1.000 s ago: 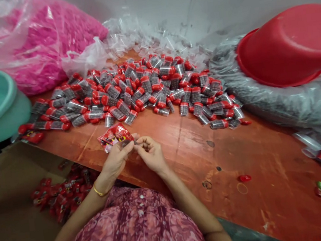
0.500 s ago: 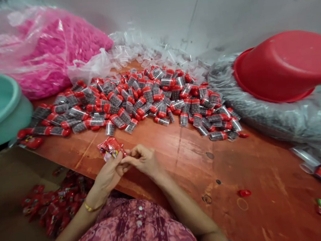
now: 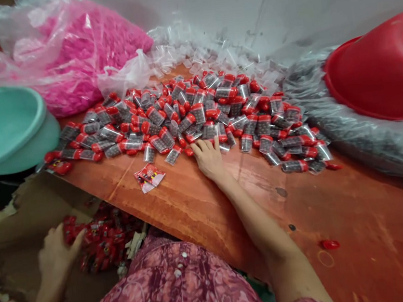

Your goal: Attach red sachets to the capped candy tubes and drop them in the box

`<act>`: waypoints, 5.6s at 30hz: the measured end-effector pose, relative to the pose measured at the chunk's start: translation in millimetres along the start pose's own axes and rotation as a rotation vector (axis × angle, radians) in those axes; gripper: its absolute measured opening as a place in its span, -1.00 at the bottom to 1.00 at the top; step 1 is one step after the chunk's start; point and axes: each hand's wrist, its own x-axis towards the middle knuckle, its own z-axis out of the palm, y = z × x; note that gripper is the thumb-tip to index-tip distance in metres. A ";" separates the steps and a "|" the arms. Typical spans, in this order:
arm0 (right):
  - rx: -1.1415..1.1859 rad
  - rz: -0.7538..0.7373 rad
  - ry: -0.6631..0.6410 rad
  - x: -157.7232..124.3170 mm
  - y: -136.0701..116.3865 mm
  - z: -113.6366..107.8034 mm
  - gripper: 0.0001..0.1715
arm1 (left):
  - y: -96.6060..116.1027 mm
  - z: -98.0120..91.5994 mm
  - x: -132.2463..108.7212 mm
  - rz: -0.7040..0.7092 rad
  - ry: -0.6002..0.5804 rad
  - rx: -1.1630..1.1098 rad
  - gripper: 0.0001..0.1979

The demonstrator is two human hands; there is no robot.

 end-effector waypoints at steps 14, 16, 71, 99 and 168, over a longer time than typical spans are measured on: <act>0.051 0.134 0.248 -82.4 -42.9 -2.4 -0.62 | 173.0 85.5 29.9 0.601 -0.033 0.121 -0.71; 0.099 0.103 0.301 -80.6 -51.6 -10.1 -0.70 | 167.3 82.4 31.7 0.621 -0.029 0.143 -0.71; 0.921 -0.008 0.062 -98.4 -53.4 -78.2 -0.62 | 222.2 69.5 -12.1 -0.211 -0.797 -1.271 -0.64; 0.951 0.052 0.123 -91.3 -58.5 -72.1 -0.68 | 221.0 63.1 -3.9 -0.071 -0.707 -1.191 -0.63; 1.098 0.287 0.352 -91.8 -99.0 -34.9 -0.59 | 230.9 95.9 -35.3 0.035 -0.664 -1.366 -0.71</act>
